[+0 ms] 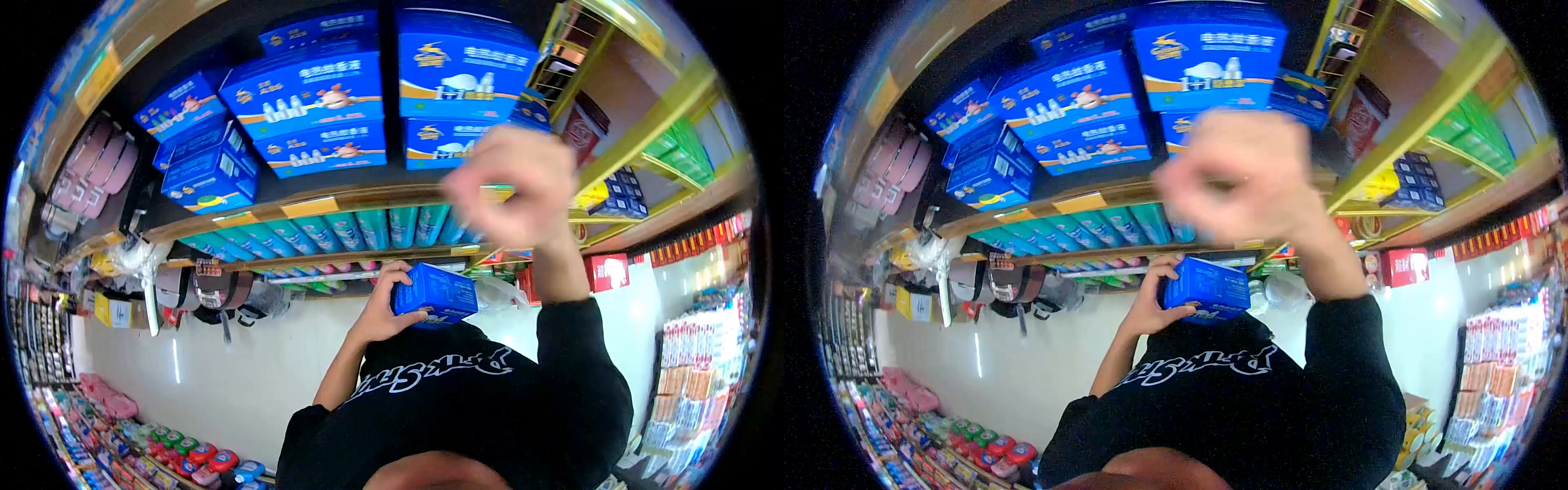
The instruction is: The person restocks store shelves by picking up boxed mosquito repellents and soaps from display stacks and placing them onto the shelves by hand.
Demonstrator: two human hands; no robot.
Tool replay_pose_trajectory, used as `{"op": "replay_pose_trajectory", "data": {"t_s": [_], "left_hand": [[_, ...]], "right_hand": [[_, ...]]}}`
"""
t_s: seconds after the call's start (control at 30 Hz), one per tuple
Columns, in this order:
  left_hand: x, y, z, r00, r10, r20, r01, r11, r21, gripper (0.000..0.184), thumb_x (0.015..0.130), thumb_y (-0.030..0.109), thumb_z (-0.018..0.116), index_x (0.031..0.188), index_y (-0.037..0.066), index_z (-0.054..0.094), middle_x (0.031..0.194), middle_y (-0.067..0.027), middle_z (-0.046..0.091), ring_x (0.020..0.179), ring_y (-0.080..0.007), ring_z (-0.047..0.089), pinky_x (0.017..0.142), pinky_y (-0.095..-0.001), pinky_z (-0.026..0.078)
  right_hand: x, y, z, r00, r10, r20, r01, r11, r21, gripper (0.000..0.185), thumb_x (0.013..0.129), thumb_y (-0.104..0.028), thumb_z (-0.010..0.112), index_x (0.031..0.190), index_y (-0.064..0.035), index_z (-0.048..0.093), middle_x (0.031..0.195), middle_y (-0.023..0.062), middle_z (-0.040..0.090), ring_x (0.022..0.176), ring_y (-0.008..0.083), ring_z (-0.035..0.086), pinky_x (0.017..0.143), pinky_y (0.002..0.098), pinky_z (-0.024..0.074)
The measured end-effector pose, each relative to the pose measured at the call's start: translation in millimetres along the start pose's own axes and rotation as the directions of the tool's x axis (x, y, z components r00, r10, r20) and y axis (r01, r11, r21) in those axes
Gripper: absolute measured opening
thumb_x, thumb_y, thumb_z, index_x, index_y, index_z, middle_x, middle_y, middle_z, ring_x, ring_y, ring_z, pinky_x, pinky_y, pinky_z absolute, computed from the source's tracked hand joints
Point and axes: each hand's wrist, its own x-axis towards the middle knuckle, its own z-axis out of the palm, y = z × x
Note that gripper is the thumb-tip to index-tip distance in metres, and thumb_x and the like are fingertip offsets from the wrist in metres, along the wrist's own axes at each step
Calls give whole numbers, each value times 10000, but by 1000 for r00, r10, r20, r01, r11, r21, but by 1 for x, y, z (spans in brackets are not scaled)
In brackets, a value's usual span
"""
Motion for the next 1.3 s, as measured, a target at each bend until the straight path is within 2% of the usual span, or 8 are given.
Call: {"op": "replay_pose_trajectory", "data": {"t_s": [0.13, 0.2, 0.27, 0.5, 0.63, 1.03, 1.1, 1.3], "left_hand": [[10, 2, 19, 999, 1, 51, 0, 1000, -12, 671, 686, 55, 902, 1181, 114, 454, 1334, -152, 431, 1327, -319, 417, 1129, -440, 318], [14, -5, 30, 995, -10, 100, 19, 996, -89, 680, 685, 56, 904, 1188, 115, 451, 1334, -152, 426, 1310, -307, 427, 1121, -433, 325], [20, -4, 37, 987, 6, 158, 7, 996, -83, 693, 686, 52, 903, 1198, 117, 442, 1336, -148, 411, 1279, -285, 442, 1105, -419, 338], [11, 25, 61, 999, 44, 28, -43, 999, -24, 667, 693, 97, 902, 1191, 112, 459, 1315, -159, 453, 1263, -302, 445, 1086, -426, 350], [-15, 31, 66, 998, -14, -54, 14, 1000, 8, 667, 685, 105, 906, 1182, 103, 461, 1315, -154, 436, 1268, -301, 439, 1093, -413, 345], [-69, 35, 56, 982, -151, -115, 146, 988, -52, 661, 718, 150, 899, 1215, 120, 465, 1334, -136, 443, 1311, -285, 416, 1108, -406, 321], [-77, 28, 35, 982, -144, -123, 138, 989, -61, 661, 718, 153, 899, 1216, 119, 465, 1322, -132, 446, 1302, -282, 419, 1102, -403, 327], [-109, 29, -54, 991, -94, -96, 95, 995, 9, 666, 716, 178, 907, 1212, 115, 467, 1318, -149, 438, 1296, -308, 415, 1094, -410, 336]], "right_hand": [[-43, 89, -65, 710, 567, -419, -698, 649, -304, 222, 803, -217, 726, 796, 0, 682, 735, 144, 696, 641, 262, 673, 611, 364, 529], [-60, 151, -84, 716, 686, -134, -580, 476, -661, 400, 761, -286, 733, 1062, -27, 684, 965, 231, 712, 944, 409, 692, 806, 473, 558], [-60, 196, -78, 422, 895, 145, -560, 383, -735, 757, 653, -270, 821, 1327, -16, 587, 1266, 289, 630, 1177, 404, 623, 953, 433, 525], [-42, 224, -70, 59, 946, 319, -570, 294, -767, 1144, 573, -284, 864, 1555, -55, 324, 1542, 230, 421, 1347, 388, 500, 1054, 457, 479], [-58, 229, -72, 274, 939, 209, -623, 339, -704, 1194, 534, -405, 893, 1454, 134, 356, 1371, 317, 547, 1235, 377, 590, 1008, 428, 512], [-113, -13, -40, 589, 562, -581, -807, 450, -383, 778, 589, -292, 939, 1150, 22, 500, 1254, 262, 494, 1150, 394, 504, 1033, 476, 400], [-86, -42, 0, 679, 579, -452, -665, 745, -44, 799, 591, -245, 934, 1209, -32, 474, 1296, 216, 471, 1236, 378, 451, 1087, 471, 341], [28, -105, 151, 984, 152, 96, -112, 937, -330, 919, 575, -414, 903, 1313, -71, 475, 1391, 242, 430, 1273, 421, 424, 1051, 535, 328]]}}
